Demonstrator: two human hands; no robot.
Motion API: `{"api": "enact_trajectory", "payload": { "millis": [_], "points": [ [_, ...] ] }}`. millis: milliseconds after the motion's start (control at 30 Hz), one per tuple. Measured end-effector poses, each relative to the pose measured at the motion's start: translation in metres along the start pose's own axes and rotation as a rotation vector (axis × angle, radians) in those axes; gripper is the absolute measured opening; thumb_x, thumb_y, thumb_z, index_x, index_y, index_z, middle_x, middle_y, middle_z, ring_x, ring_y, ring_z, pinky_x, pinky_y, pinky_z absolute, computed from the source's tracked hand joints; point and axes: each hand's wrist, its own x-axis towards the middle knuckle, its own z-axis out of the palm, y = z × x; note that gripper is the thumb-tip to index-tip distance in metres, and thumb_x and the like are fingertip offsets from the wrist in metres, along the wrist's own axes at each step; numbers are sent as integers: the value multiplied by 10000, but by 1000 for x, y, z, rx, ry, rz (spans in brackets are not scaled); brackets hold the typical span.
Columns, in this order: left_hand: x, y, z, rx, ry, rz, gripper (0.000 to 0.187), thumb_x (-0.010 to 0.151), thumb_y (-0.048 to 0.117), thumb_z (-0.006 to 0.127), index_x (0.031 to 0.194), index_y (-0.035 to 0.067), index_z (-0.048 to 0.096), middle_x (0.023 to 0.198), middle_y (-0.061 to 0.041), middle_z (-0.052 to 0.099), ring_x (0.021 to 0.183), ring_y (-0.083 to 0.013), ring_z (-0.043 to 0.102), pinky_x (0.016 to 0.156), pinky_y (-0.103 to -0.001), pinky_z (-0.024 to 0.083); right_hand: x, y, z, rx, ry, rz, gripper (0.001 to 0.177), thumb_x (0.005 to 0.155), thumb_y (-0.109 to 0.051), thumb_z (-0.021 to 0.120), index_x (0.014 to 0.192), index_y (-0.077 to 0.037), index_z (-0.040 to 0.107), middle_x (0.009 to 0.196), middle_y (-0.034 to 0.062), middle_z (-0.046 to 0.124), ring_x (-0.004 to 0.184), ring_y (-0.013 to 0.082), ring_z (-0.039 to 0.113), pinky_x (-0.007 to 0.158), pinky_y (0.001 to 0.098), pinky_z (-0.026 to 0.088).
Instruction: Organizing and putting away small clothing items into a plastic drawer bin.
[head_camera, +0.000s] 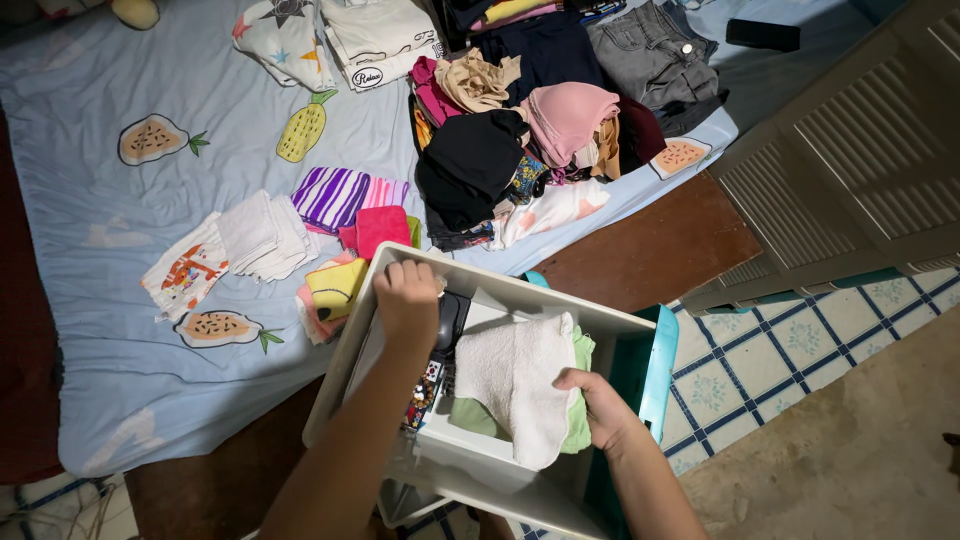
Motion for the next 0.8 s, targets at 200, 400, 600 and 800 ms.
{"api": "enact_trajectory", "payload": {
  "millis": [200, 400, 600, 800],
  "points": [
    [-63, 38, 17, -291, -386, -20, 38, 904, 150, 662, 904, 124, 635, 910, -111, 626, 887, -316, 618, 759, -451, 508, 6, 1, -6, 39, 7, -1, 651, 682, -97, 658, 1302, 83, 574, 1129, 231, 708, 983, 353, 711, 951, 455, 563],
    [-78, 28, 59, -327, -408, -223, 542, 728, 277, 814, 1140, 23, 571, 1140, -193, 597, 1050, -393, 585, 845, -500, 515, -3, -1, -9, 6, 106, -41, 635, 669, -95, 641, 1287, 44, 589, 1119, 217, 723, 986, 357, 720, 933, 461, 574],
    [-72, 5, 47, -526, -527, -83, 617, 678, 228, 883, 1182, 72, 564, 1283, -200, 564, 1198, -433, 522, 985, -535, 437, -16, 3, -17, -4, 96, -52, 567, 698, -101, 653, 1246, 40, 614, 1083, 197, 717, 952, 341, 713, 898, 465, 582],
    [-54, 4, 36, -506, -530, -7, 768, 591, 280, 914, 1283, 124, 618, 1257, -150, 598, 1231, -395, 510, 995, -605, 373, -11, 11, -32, -52, 143, -60, 502, 727, -118, 681, 1183, 70, 584, 996, 167, 698, 887, 314, 701, 856, 437, 582]
  ]
}}
